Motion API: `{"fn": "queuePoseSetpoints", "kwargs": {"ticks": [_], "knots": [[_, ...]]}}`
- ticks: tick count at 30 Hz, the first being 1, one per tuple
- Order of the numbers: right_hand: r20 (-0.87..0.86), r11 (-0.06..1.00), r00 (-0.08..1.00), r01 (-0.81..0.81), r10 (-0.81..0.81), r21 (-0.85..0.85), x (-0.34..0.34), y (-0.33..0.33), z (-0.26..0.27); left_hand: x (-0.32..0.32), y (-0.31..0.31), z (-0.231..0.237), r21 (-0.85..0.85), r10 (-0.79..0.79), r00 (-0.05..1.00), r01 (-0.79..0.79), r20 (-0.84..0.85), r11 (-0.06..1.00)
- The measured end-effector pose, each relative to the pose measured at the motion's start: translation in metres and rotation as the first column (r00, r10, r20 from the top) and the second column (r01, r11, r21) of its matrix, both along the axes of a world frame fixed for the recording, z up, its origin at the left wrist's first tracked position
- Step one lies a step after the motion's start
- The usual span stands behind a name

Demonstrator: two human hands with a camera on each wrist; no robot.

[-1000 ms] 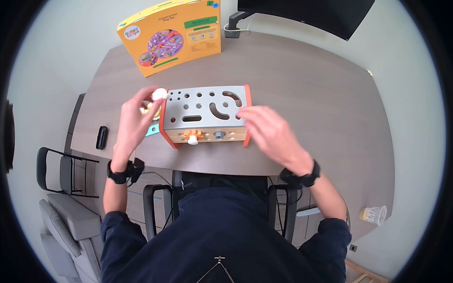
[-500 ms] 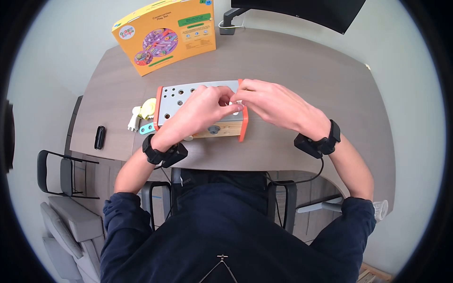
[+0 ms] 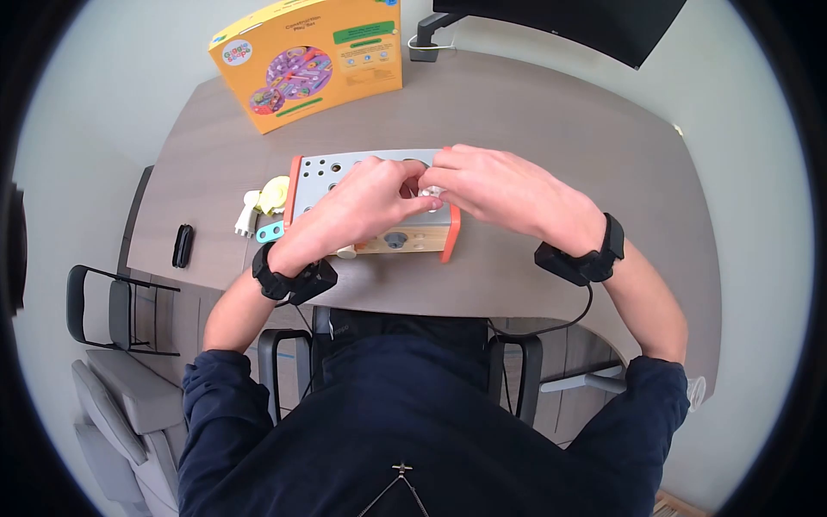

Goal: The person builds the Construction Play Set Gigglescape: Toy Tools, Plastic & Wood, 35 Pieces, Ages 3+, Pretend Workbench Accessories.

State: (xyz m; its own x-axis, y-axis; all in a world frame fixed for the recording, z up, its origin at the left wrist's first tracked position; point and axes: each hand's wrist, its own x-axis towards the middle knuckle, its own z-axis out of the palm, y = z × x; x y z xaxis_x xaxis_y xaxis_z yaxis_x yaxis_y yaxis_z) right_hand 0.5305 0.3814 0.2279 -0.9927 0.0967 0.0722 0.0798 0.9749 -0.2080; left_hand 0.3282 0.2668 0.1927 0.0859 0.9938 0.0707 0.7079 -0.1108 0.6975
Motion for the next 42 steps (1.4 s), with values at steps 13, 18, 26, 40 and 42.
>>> {"fn": "queuePoseSetpoints", "kwargs": {"ticks": [13,18,26,40,42], "knots": [[0.052,0.932,0.983,0.151,-0.178,0.329,-0.026,-0.008,-0.017,0.001,0.002,-0.038,0.215,0.042,0.991,-0.014,-0.131,0.977],[0.141,0.924,0.954,0.21,-0.266,0.32,-0.026,-0.014,-0.007,0.005,0.006,-0.046,0.215,0.078,0.994,-0.059,-0.082,0.975],[0.007,1.0,1.0,0.022,-0.021,-0.003,-0.011,-0.009,-0.005,-0.008,0.014,-0.045,0.084,-0.045,0.996,0.051,-0.076,0.995],[-0.168,0.998,0.986,-0.019,0.011,-0.052,-0.01,0.002,-0.02,-0.007,0.01,-0.045,0.104,-0.076,0.981,0.058,0.18,0.993],[-0.079,0.997,0.997,0.011,-0.017,-0.079,-0.009,0.002,-0.02,-0.008,0.011,-0.048,0.126,-0.109,0.972,0.084,0.206,0.988]]}}
